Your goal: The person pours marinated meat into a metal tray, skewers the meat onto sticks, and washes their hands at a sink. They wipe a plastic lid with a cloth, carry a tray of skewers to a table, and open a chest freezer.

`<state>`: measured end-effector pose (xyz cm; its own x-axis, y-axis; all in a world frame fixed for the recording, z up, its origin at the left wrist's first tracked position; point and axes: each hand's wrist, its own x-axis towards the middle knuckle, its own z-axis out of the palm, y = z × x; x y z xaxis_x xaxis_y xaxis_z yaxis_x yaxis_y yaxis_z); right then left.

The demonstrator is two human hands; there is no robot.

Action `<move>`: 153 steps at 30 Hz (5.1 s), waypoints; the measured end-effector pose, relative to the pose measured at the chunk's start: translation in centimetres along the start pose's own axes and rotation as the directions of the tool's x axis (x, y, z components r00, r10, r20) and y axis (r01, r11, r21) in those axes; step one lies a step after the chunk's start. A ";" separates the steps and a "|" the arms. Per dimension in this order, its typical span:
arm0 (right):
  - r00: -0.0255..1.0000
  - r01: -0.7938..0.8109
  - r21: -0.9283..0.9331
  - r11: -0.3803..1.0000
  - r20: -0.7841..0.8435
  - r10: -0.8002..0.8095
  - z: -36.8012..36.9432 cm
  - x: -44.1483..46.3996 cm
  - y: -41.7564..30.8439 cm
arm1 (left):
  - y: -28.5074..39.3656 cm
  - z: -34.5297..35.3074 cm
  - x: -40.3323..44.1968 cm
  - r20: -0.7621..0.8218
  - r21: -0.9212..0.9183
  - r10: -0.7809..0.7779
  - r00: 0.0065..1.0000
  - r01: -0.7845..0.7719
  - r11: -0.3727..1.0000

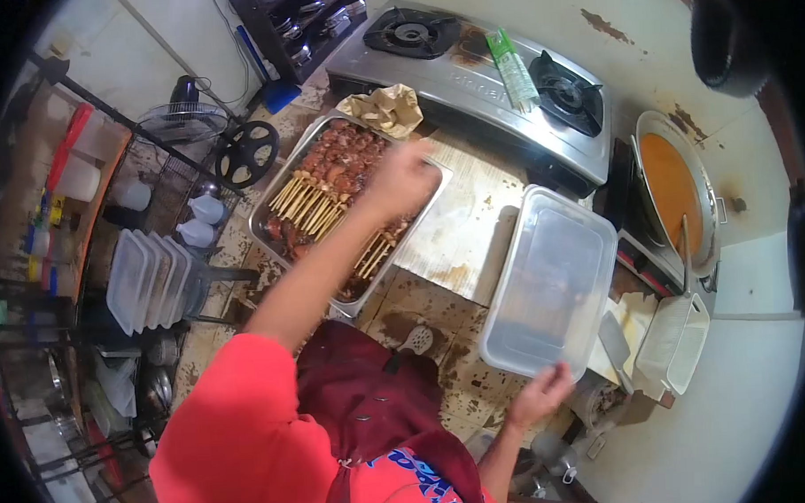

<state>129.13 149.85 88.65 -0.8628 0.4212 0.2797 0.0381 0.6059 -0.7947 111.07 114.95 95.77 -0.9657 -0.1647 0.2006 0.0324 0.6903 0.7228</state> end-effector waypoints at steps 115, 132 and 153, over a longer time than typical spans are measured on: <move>0.765 -0.483 0.437 0.759 0.632 0.123 136.7 147.5 -19.4 | -58.1 34.0 179.4 0.744 -0.619 -0.154 0.650 0.758 0.205; 0.191 -0.502 0.160 0.850 0.979 -0.072 180.1 201.3 -17.3 | -66.4 53.0 215.7 0.240 -0.895 -0.712 0.659 0.434 0.100; -0.549 0.009 0.117 0.993 0.830 -0.093 217.3 226.1 -26.2 | -58.2 63.0 237.7 -0.204 -0.862 -0.977 0.065 0.461 0.211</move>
<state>-176.56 82.55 55.59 0.0519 -0.8480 -0.5275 -0.0287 0.5267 -0.8495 -136.59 80.02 59.73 -0.0415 -0.8289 -0.5578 -0.2163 -0.5376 0.8150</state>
